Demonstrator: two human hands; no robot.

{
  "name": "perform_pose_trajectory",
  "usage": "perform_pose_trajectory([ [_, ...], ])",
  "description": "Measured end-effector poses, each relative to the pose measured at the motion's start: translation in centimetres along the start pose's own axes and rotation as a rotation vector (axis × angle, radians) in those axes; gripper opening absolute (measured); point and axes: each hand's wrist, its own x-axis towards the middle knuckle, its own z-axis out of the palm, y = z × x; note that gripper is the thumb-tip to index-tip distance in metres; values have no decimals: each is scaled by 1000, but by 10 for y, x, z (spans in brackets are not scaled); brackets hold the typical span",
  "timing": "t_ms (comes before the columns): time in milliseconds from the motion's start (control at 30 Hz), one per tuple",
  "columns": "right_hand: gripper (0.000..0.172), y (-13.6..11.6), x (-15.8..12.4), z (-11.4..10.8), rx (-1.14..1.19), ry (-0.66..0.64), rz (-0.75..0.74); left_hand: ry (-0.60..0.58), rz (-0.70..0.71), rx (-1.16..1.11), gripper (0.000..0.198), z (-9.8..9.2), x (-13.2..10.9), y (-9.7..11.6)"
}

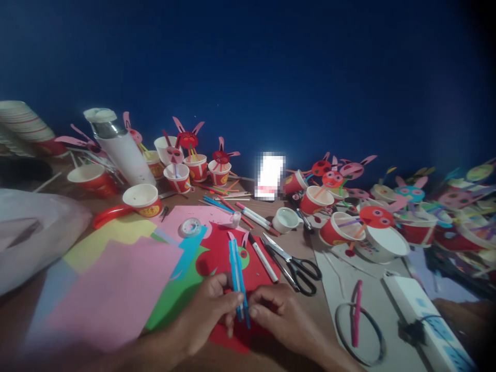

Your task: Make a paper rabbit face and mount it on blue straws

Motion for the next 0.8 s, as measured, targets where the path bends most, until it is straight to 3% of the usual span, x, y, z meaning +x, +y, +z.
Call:
perform_pose_trajectory([
  [267,17,2,2,8,15,-20,81,-25,-28,94,39,-1,5,7],
  [500,14,3,0,12,42,-94,130,200,139,271,33,-9,4,25],
  [800,13,7,-4,17,-14,-132,178,167,118,141,44,-16,11,11],
])
